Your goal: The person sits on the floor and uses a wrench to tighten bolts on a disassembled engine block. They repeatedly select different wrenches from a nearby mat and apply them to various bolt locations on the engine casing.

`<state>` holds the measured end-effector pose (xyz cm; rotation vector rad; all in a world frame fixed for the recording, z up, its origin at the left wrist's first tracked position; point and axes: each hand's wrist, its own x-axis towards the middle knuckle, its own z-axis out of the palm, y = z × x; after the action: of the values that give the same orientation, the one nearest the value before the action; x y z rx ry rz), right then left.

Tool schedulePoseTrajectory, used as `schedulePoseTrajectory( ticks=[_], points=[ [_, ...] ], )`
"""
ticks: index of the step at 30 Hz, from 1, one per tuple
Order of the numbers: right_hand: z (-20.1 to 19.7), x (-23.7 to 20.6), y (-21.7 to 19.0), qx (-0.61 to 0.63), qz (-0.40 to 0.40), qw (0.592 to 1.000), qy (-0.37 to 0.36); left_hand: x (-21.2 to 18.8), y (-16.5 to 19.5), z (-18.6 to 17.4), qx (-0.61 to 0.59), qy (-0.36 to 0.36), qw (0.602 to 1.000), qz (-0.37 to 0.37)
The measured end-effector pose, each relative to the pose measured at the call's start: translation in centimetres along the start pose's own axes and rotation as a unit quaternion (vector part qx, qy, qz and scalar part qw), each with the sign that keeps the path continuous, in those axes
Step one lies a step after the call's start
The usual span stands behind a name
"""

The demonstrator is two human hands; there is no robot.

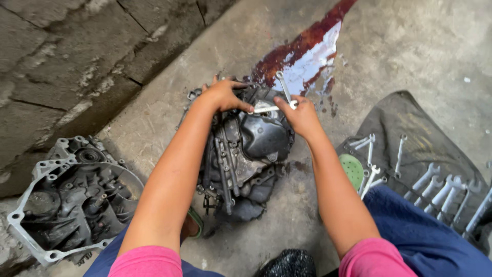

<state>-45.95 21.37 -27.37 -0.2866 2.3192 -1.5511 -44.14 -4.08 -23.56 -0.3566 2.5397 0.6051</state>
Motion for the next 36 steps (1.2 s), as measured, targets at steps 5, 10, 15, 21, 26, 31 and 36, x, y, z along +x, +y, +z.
schedulePoseTrajectory(
  ticks=[5,10,15,21,26,31,36],
  points=[
    [0.0,-0.6,0.5,-0.113,-0.020,0.992,0.050,-1.1,0.9,-1.3,0.076,0.035,0.996,-0.021],
    [-0.5,0.8,2.5,-0.134,-0.123,0.981,0.071,-2.2,2.9,-1.6,0.102,0.035,0.994,0.003],
    [-0.4,1.3,2.8,-0.058,-0.054,0.997,0.023,-1.8,6.6,1.7,0.055,0.035,0.979,0.194],
    [-1.1,1.5,1.3,-0.066,-0.047,0.997,0.006,-1.3,8.7,4.7,-0.081,0.038,0.972,0.218],
    [-2.2,2.8,2.8,-0.057,-0.087,0.994,0.039,-1.2,9.3,5.2,0.001,0.005,0.987,0.162],
    [-5.2,1.7,6.0,0.019,-0.096,0.994,0.043,-1.3,9.1,5.4,0.020,0.025,0.985,0.168],
    [-6.8,-2.3,7.7,-0.179,-0.180,0.965,0.060,-1.1,8.9,5.2,-0.040,0.067,0.985,0.152]
  ],
)
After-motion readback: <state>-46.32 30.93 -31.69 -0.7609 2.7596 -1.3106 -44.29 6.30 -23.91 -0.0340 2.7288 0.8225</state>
